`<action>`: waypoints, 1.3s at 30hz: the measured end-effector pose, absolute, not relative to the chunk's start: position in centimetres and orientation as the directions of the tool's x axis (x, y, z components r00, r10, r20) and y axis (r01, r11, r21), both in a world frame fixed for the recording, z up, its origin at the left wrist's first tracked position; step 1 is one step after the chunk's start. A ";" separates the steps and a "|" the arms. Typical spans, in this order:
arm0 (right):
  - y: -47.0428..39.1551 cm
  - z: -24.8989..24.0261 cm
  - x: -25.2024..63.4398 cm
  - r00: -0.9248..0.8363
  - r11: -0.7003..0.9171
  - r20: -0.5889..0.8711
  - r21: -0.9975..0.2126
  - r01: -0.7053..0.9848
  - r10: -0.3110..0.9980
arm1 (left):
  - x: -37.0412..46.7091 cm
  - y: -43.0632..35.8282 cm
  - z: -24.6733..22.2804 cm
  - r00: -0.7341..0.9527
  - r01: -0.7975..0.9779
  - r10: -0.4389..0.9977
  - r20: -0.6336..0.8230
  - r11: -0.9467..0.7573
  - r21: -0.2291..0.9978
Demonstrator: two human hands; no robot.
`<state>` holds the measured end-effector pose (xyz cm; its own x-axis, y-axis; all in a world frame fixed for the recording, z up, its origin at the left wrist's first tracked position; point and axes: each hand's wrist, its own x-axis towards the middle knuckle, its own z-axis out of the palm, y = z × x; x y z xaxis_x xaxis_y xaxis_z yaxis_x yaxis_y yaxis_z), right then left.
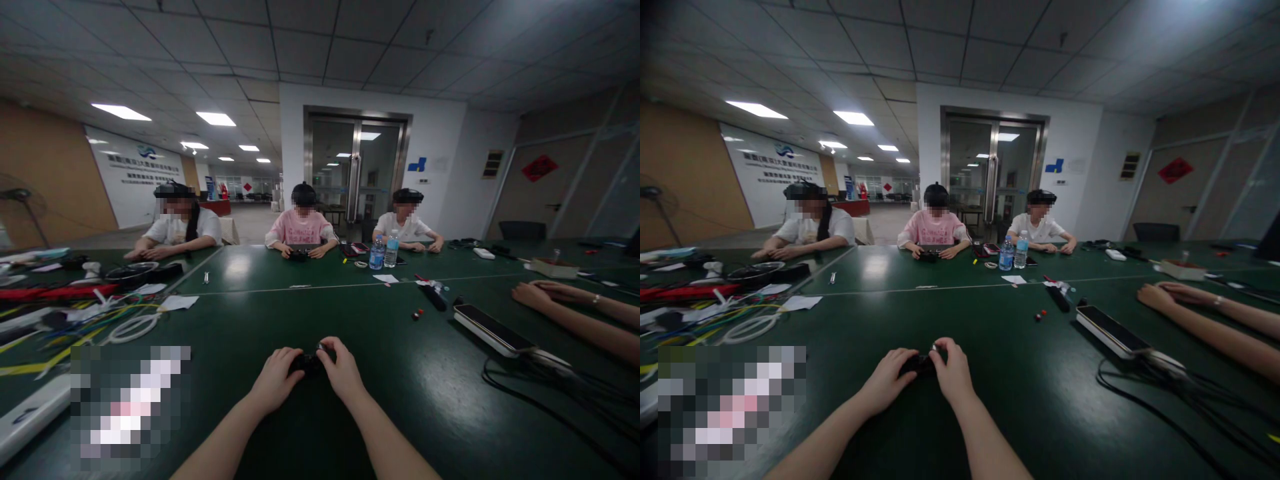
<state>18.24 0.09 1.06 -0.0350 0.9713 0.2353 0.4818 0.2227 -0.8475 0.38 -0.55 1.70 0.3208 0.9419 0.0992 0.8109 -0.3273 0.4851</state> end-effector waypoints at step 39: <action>0.1 1.7 19.8 0.251 0.049 0.204 -0.858 0.511 0.946 | 0.0 -0.2 0.8 0.293 0.809 0.953 0.073 -0.288 0.513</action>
